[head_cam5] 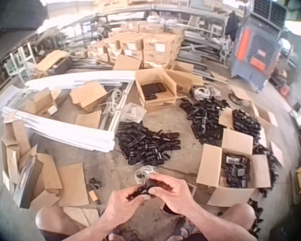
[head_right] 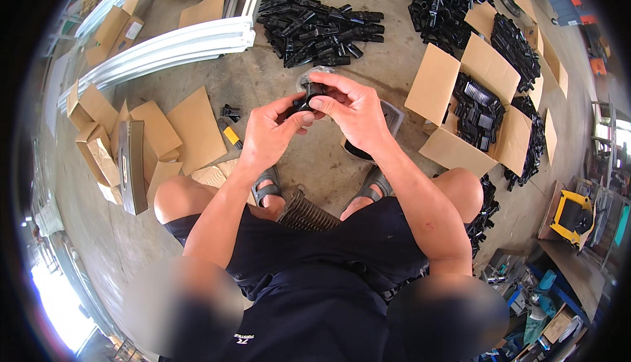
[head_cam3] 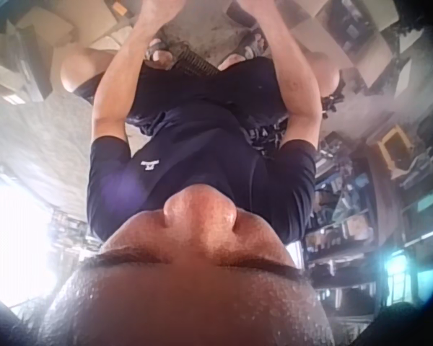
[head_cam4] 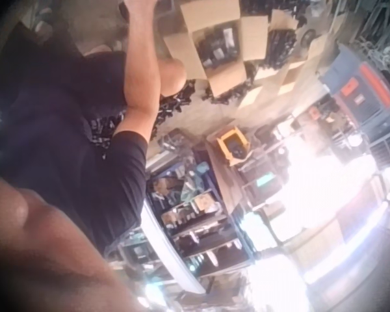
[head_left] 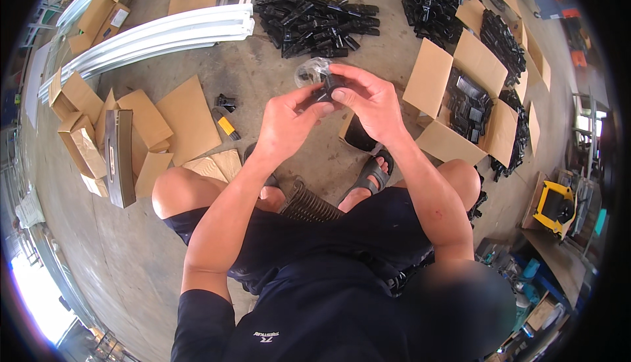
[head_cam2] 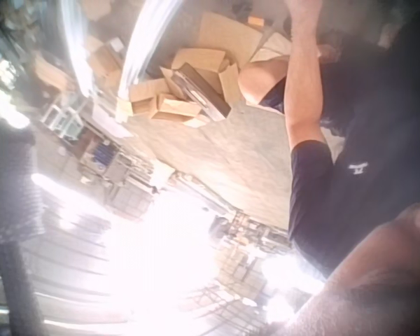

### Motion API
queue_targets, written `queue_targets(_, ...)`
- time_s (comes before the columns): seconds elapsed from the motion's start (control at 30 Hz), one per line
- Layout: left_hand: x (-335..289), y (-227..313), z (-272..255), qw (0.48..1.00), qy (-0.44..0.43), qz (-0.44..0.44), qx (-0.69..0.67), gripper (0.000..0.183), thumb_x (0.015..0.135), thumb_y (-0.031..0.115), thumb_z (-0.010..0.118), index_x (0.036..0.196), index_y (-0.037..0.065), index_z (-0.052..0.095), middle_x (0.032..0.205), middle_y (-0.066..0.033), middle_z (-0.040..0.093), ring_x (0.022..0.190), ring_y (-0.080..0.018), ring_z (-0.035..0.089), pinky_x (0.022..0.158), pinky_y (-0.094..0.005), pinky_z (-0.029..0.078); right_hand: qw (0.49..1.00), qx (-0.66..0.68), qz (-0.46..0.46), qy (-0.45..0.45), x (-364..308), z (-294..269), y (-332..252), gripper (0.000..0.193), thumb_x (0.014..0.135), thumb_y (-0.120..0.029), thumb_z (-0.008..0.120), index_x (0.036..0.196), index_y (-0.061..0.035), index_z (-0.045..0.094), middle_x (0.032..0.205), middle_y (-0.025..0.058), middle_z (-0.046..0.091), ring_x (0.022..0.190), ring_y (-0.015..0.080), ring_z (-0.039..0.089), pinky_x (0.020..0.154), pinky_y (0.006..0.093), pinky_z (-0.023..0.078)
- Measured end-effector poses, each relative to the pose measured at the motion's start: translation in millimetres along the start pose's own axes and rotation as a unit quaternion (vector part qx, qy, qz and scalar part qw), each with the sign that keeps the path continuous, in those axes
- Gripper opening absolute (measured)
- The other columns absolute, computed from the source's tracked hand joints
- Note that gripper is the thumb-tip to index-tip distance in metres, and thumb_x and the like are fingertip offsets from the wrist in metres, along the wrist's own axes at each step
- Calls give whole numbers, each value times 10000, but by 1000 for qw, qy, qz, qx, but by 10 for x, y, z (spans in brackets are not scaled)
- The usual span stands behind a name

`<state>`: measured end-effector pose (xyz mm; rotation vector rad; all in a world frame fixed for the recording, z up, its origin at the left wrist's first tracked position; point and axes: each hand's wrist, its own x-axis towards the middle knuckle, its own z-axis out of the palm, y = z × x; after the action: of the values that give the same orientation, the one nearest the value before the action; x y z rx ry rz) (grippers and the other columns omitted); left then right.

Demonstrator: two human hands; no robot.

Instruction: The person picks up black plastic components one at a time from a small container on their lap, turns them over to look at different sides, and then places them into one of the cardboard boxes on the floor.

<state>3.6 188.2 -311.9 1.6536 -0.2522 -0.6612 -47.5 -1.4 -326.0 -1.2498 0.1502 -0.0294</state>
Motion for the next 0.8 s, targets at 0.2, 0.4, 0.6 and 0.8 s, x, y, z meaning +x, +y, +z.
queue_targets(0.2, 7, 6, 15, 999, -27, 21, 9, 417, 1005, 131, 677, 1370, -58, 608, 1025, -97, 750, 866, -117, 691, 761, -284, 598, 998, -52, -2, 24, -20, 6, -34, 324, 967, -77, 730, 1280, -6, 690, 1076, 59, 732, 915, 89, 672, 771, 257, 588)
queue_targets(0.4, 20, -35, 1, 998, -44, 14, -44, 370, 1107, 199, 488, 1320, -72, 623, 1027, -118, 735, 853, -156, 701, 757, -308, 603, 998, -53, 4, 28, -37, 29, -80, 317, 965, -92, 738, 1266, -2, 699, 1022, 50, 742, 887, 82, 659, 744, 253, 567)
queue_targets(0.6, 45, -69, 7, 990, -63, -30, -124, 413, 1130, 263, 419, 1221, -57, 663, 1008, -125, 737, 838, -178, 713, 785, -337, 602, 997, -62, 23, 31, -41, 60, -111, 330, 964, -64, 728, 1278, 26, 680, 1004, 64, 739, 858, 87, 648, 776, 260, 546)
queue_targets(0.8, 8, -32, -2, 997, -35, 45, -51, 406, 1134, 253, 415, 1234, -62, 651, 983, -125, 747, 843, -179, 722, 811, -329, 586, 999, -32, -14, 8, -46, 64, -129, 387, 950, -50, 735, 1316, 32, 645, 1016, 81, 730, 893, 111, 681, 777, 280, 571)
